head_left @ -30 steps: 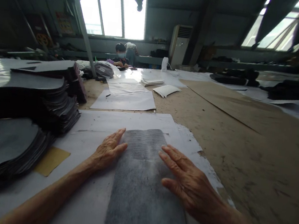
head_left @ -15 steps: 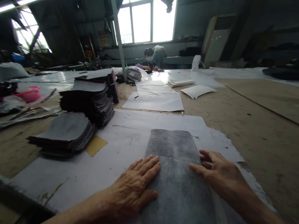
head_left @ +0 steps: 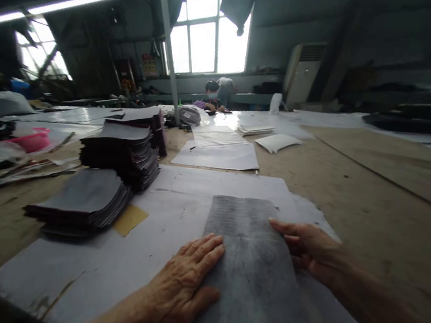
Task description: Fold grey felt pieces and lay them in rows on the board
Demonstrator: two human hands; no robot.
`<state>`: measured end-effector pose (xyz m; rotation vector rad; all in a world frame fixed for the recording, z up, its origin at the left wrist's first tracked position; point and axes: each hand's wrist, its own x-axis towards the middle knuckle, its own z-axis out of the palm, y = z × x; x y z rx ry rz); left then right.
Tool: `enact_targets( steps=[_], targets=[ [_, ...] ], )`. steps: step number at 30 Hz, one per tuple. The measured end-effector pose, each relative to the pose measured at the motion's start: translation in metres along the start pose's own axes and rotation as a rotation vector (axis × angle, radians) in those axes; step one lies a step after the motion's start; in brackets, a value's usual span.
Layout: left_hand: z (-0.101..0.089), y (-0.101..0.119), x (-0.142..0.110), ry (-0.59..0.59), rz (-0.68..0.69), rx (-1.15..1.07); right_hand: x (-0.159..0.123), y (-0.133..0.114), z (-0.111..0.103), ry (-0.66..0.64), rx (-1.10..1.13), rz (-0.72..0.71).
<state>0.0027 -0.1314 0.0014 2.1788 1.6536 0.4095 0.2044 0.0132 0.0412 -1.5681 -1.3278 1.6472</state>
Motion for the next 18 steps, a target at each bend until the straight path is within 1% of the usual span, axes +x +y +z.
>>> enact_targets(
  steps=[2,5,8,10,11,13,14,16,18],
  targets=[
    [0.002,-0.003,0.001,-0.008,0.001,0.031,0.000,0.005,0.001,-0.021,0.057,0.008],
    [0.006,-0.009,0.003,0.001,0.030,0.071,-0.002,0.012,0.007,-0.041,0.108,-0.076],
    [0.012,-0.016,0.003,0.071,0.109,0.064,-0.004,0.017,0.015,-0.078,0.163,-0.179],
    [0.016,-0.020,0.001,0.130,0.171,0.017,-0.005,0.019,0.019,-0.129,0.208,-0.205],
    [0.017,-0.022,0.001,0.162,0.173,-0.027,-0.005,0.020,0.020,-0.153,0.229,-0.205],
    [0.016,-0.025,0.005,0.216,0.093,-0.159,-0.004,0.023,0.022,-0.176,0.266,-0.200],
    [0.014,-0.026,0.009,0.254,0.013,-0.253,-0.004,0.024,0.022,-0.177,0.279,-0.198],
    [0.005,-0.028,0.026,0.347,-0.206,-0.482,-0.004,0.026,0.023,-0.175,0.297,-0.199],
    [-0.006,-0.033,0.049,0.437,-0.405,-0.672,-0.006,0.026,0.023,-0.167,0.298,-0.208]
  ],
)
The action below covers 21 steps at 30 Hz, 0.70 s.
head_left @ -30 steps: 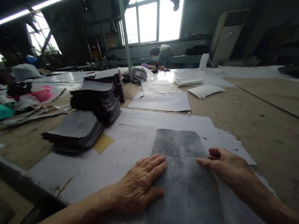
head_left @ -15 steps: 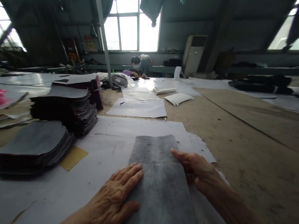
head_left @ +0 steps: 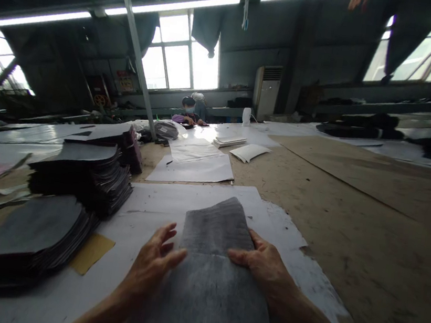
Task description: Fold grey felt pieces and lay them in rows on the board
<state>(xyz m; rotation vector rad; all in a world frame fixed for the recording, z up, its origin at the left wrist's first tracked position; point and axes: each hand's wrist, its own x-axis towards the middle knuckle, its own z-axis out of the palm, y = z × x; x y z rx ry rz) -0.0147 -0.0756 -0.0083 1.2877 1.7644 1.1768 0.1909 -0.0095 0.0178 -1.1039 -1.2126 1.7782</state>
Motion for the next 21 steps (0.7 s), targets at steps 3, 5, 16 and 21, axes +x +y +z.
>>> enact_targets(
  steps=[3,5,16,21],
  targets=[
    [0.008,0.010,0.034,0.094,-0.065,-0.021,-0.003,-0.002,0.002,0.021,-0.064,-0.012],
    [0.016,0.013,0.044,0.141,-0.056,0.037,-0.003,-0.003,0.003,0.045,-0.158,-0.018],
    [0.038,0.011,0.024,0.113,0.228,0.522,0.008,0.000,-0.017,0.474,-0.903,-0.355],
    [0.034,0.005,0.019,0.000,0.225,0.581,-0.003,0.017,-0.015,-0.039,-1.403,-0.705]
  ],
)
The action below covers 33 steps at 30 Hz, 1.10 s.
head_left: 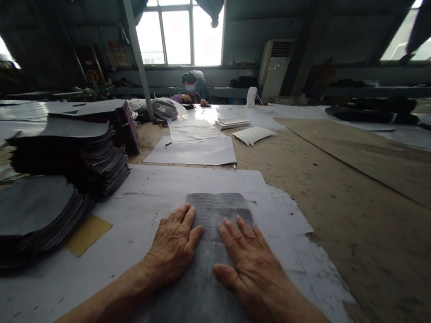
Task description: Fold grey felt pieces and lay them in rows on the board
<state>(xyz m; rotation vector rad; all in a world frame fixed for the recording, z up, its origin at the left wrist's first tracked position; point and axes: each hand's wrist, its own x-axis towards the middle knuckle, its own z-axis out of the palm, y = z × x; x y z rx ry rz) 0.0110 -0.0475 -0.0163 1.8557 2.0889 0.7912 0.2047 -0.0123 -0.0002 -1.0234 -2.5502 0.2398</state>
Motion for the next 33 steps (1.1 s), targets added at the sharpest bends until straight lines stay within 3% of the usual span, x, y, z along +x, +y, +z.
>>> enact_targets(
  steps=[2,3,5,8,11,15,22,28,30,33],
  targets=[
    [-0.005,-0.003,-0.002,-0.045,0.008,-0.018,-0.003,-0.002,0.003,-0.167,-0.044,-0.060],
    [-0.009,-0.004,-0.002,-0.063,0.016,-0.035,-0.003,-0.003,0.004,-0.177,-0.068,-0.060],
    [-0.020,-0.007,-0.001,-0.084,0.040,-0.067,-0.004,-0.005,0.003,-0.082,-0.113,-0.080],
    [-0.033,-0.011,0.004,-0.043,0.157,-0.207,-0.005,-0.017,-0.001,0.126,-0.079,-0.249],
    [-0.036,-0.017,0.011,-0.063,0.272,-0.384,-0.009,-0.038,-0.001,0.110,0.113,-0.369],
    [-0.032,-0.028,0.019,-0.164,0.257,-0.487,-0.013,-0.055,0.000,-0.069,0.240,-0.312],
    [-0.030,-0.031,0.020,-0.169,0.255,-0.550,-0.012,-0.053,-0.004,-0.053,0.248,-0.370],
    [-0.028,-0.031,0.020,-0.178,0.262,-0.562,-0.015,-0.054,-0.004,-0.152,0.267,-0.434],
    [-0.028,-0.032,0.021,-0.179,0.264,-0.561,-0.015,-0.053,-0.006,-0.136,0.292,-0.450],
    [-0.029,-0.032,0.021,-0.188,0.266,-0.561,-0.014,-0.050,-0.008,0.004,0.296,-0.430]
  ],
)
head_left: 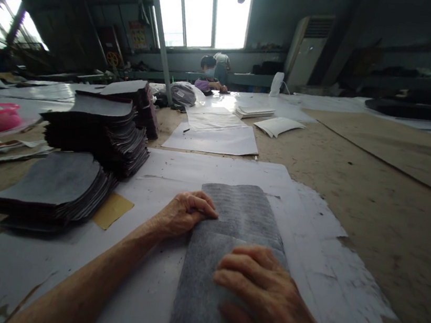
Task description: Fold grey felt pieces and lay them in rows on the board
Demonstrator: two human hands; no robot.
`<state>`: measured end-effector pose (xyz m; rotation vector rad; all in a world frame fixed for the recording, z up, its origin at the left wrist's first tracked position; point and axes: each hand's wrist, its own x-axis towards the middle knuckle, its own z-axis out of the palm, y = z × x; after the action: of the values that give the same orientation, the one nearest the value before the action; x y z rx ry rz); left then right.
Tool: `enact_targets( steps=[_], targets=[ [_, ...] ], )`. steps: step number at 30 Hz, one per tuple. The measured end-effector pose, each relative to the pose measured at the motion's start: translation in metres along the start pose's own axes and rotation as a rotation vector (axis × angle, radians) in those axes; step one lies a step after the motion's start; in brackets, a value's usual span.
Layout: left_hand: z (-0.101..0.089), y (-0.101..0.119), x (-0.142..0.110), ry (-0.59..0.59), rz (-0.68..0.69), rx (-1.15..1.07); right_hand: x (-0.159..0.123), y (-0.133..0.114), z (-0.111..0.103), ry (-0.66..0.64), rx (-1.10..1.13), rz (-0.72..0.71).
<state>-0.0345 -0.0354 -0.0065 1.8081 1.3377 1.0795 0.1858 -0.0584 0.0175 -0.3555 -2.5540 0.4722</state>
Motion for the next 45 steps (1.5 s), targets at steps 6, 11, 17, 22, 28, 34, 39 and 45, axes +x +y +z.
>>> enact_targets(
  steps=[6,11,17,22,28,34,39,45],
  targets=[
    [-0.006,0.004,0.000,-0.032,-0.034,0.008,0.000,-0.002,0.001,-0.156,-0.085,0.033],
    [-0.008,0.017,-0.005,0.003,-0.042,0.056,-0.003,0.019,-0.005,0.170,-0.100,0.088],
    [0.000,0.029,-0.010,-0.087,-0.059,0.350,-0.011,0.058,-0.014,0.220,-0.364,0.576],
    [0.004,0.028,-0.008,-0.108,-0.066,0.399,-0.002,0.058,-0.020,0.084,-0.257,0.701],
    [0.004,0.025,-0.008,-0.094,-0.057,0.404,0.005,0.050,-0.023,0.114,-0.131,0.796],
    [0.002,0.025,-0.010,-0.023,-0.053,0.409,0.001,0.041,-0.015,0.271,0.062,0.669],
    [-0.003,0.032,-0.010,0.075,-0.242,0.101,-0.001,0.041,-0.017,0.504,0.286,0.589],
    [0.008,0.046,-0.012,-0.010,-0.324,-0.605,0.002,0.039,-0.028,0.688,0.794,0.996]
  ],
)
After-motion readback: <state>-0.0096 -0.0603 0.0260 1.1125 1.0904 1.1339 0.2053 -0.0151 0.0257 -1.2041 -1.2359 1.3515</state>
